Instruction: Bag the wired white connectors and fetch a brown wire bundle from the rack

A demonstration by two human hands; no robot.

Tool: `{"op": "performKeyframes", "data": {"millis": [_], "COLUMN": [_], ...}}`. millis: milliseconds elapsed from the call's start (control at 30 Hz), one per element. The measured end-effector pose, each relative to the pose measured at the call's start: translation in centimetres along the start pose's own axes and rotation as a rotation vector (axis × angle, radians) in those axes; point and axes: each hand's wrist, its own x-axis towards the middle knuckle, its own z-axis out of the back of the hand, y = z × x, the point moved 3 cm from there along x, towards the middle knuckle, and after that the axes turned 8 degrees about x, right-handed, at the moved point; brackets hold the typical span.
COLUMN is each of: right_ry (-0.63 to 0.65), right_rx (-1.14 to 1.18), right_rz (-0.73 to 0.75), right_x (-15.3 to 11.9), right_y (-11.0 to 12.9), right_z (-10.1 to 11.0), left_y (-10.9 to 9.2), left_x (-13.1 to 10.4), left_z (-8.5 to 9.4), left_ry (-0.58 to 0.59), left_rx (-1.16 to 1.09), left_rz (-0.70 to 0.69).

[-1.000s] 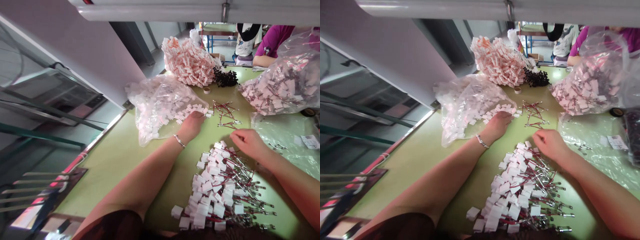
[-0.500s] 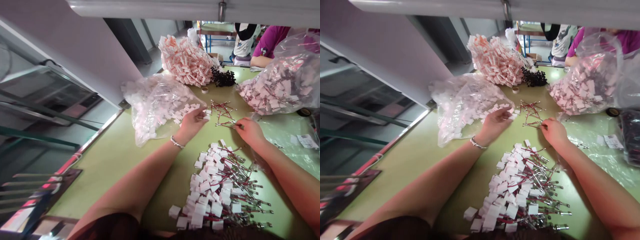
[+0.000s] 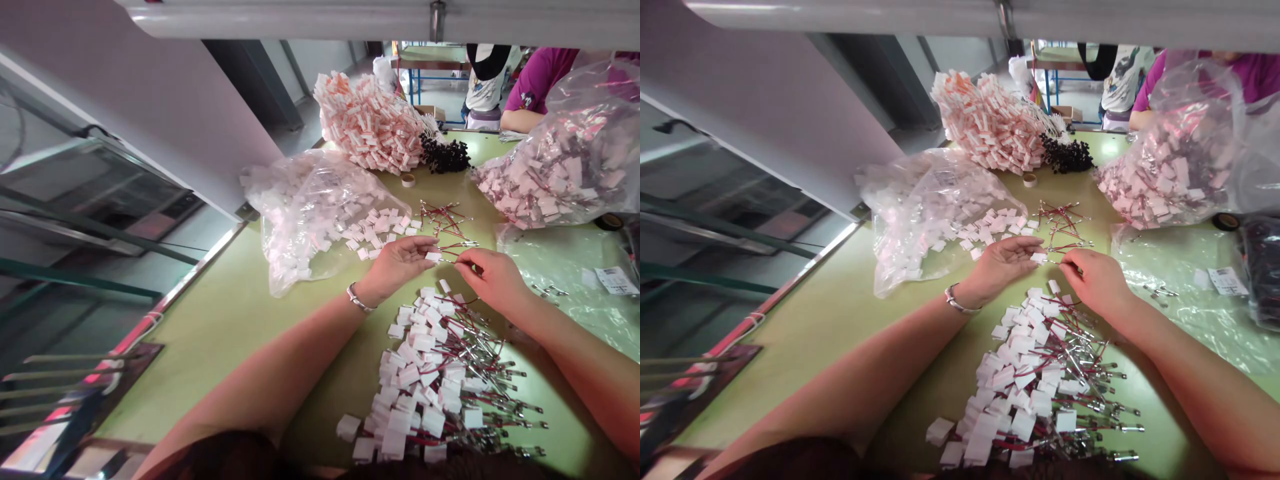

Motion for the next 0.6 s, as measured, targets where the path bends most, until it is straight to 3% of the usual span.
{"op": "performKeyframes", "data": {"millis": [233,400,600], "right_ry": [-0.086,-0.042,0.077], "right_rx": [-0.234,-0.412,-0.357], "right_rz": [0.148,0.315,0.19], "right_x": [-0.4,-0.6,-0.4], "right_y": [0.2,0.7,0.4], "right_z": [0.2,-0.3,-1.5], "left_y": [0.2,0.0,0.5], "left_x": [0.0,-0.1,-0.7], "left_z": [0.2,-0.1,-1.6], "left_ry": [0.005,0.039,0.089], "left_rx": [-0.025,-0.05,-0.073], "left_rz": [0.07,0.186,0.227]}}
